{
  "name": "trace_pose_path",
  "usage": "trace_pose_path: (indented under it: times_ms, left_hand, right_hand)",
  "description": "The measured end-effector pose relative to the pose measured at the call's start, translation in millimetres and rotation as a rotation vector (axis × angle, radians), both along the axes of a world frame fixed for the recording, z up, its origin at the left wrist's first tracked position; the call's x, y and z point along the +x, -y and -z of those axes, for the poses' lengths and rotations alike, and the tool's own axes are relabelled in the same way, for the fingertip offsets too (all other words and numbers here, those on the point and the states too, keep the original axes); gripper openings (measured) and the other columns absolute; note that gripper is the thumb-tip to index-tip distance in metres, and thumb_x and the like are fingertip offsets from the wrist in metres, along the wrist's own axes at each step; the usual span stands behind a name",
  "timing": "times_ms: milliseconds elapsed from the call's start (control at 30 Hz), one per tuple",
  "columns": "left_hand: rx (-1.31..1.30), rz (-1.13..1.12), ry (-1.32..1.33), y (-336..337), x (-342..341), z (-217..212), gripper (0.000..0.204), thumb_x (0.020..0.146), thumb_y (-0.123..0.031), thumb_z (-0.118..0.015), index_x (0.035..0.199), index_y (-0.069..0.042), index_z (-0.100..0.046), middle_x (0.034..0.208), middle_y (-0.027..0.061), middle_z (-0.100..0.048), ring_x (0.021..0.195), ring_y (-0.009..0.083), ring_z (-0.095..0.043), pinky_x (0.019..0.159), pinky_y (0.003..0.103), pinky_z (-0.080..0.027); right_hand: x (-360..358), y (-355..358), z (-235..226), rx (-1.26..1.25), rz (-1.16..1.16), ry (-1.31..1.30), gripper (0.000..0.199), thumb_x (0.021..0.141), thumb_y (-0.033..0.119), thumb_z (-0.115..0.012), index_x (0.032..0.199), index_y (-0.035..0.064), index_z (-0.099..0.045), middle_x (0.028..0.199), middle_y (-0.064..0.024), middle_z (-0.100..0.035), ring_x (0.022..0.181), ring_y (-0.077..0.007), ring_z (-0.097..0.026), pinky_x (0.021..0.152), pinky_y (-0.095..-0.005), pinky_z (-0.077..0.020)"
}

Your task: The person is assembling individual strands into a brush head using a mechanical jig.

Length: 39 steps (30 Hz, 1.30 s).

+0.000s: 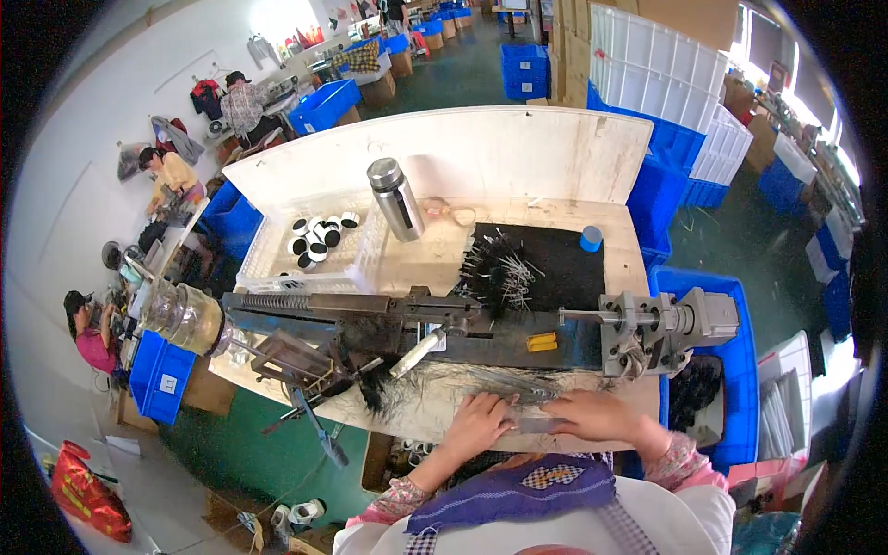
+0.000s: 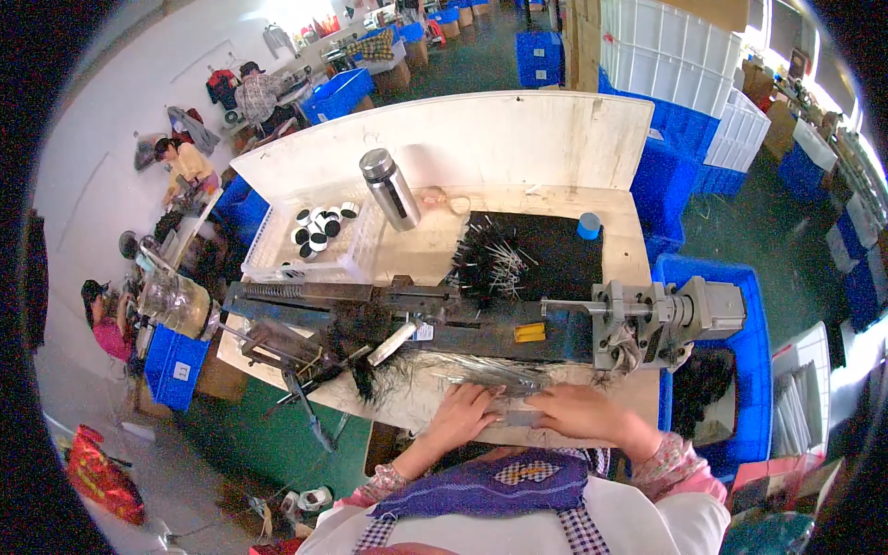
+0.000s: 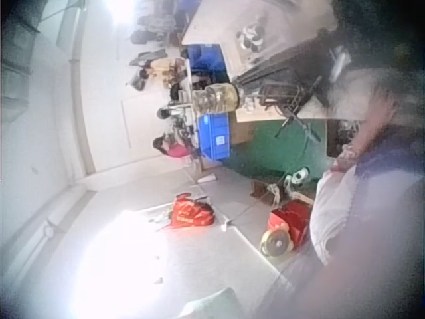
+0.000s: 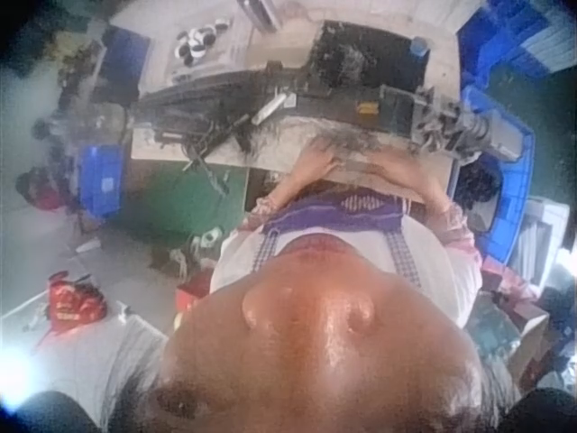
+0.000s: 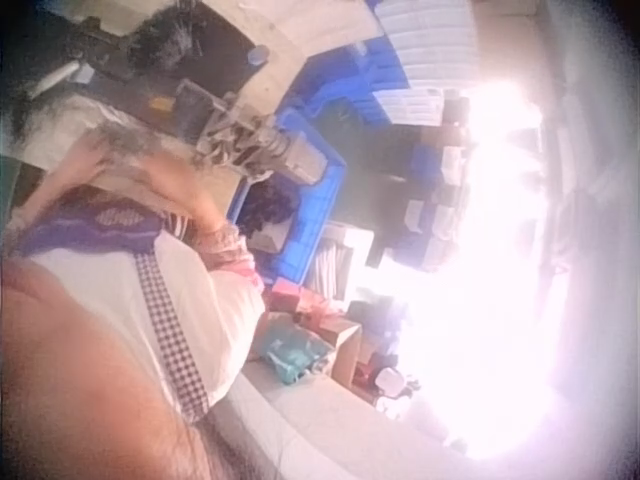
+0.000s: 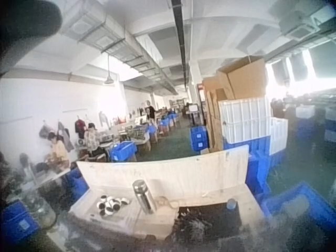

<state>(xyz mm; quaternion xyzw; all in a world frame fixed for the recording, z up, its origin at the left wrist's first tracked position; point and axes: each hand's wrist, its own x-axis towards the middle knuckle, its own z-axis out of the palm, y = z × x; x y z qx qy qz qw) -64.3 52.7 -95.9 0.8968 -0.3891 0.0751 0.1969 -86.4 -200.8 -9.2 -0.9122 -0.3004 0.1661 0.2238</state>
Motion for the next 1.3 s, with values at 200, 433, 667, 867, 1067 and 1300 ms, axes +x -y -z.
trace_pose_path:
  times_ms: [200, 433, 667, 867, 1067, 1300]
  left_hand:
    - [0.128, 0.03, -0.068, -2, -8, 8, 0.063, 0.078, -0.043, -0.065, 0.13, -0.012, -0.052, 0.108, 0.0086, -0.051, 0.103, 0.0267, -0.047, 0.087, 0.045, -0.038]
    - [-0.208, 0.0, 0.073, 19, 28, -37, 0.06, 0.075, -0.029, -0.072, 0.13, -0.016, -0.052, 0.132, 0.0137, -0.042, 0.118, 0.0365, -0.043, 0.101, 0.053, -0.033]
    - [-0.155, -0.294, 0.163, 27, 92, -23, 0.076, 0.077, -0.03, -0.071, 0.144, -0.024, -0.034, 0.148, 0.023, -0.022, 0.131, 0.0445, -0.03, 0.105, 0.056, -0.029]
    - [-0.123, -0.296, 0.174, 15, 121, -14, 0.072, 0.08, -0.029, -0.069, 0.144, -0.029, -0.036, 0.15, 0.0258, -0.019, 0.135, 0.0476, -0.023, 0.107, 0.057, -0.024]
    - [-0.583, -0.372, -0.219, 11, 149, 29, 0.058, 0.088, -0.024, -0.063, 0.141, -0.023, -0.041, 0.146, 0.016, -0.032, 0.127, 0.038, -0.042, 0.103, 0.048, -0.036]
    - [-1.219, -0.339, -0.823, 12, 166, 26, 0.064, 0.089, -0.032, -0.062, 0.136, 0.004, -0.037, 0.135, 0.0199, -0.04, 0.119, 0.0343, -0.052, 0.103, 0.045, -0.043]
  right_hand:
    - [76, 12, -109, 0.215, 0.06, 0.026, 0.031, 0.091, 0.031, -0.056, 0.098, 0.0013, -0.062, 0.092, -0.0151, -0.065, 0.085, -0.0324, -0.064, 0.076, -0.0395, -0.0511]
    - [246, 50, -75, 0.03, 0.44, -0.339, 0.071, 0.091, 0.057, -0.047, 0.119, -0.0083, -0.052, 0.097, -0.0224, -0.065, 0.073, -0.0224, -0.065, 0.061, -0.0304, -0.0549]
    - [328, 40, -2, -0.148, 0.505, -0.609, 0.102, 0.082, 0.077, -0.034, 0.141, -0.0066, -0.027, 0.126, -0.0356, -0.048, 0.109, -0.0414, -0.058, 0.087, -0.0425, -0.0515]
    - [335, 11, 17, 0.051, 0.442, -0.609, 0.105, 0.079, 0.082, -0.03, 0.146, 0.0007, -0.024, 0.138, -0.0325, -0.037, 0.119, -0.0374, -0.05, 0.094, -0.0408, -0.0453]
    - [328, -7, 22, 0.323, 0.249, -0.661, 0.107, 0.08, 0.074, -0.048, 0.149, 0.0057, -0.006, 0.152, -0.0263, -0.012, 0.138, -0.0325, -0.024, 0.104, -0.0425, -0.0351]
    - [292, -47, 2, -0.103, 0.024, -0.27, 0.134, 0.064, 0.046, -0.081, 0.146, 0.0157, 0.019, 0.153, -0.0236, -0.001, 0.14, -0.0441, -0.011, 0.112, -0.0504, -0.0215]
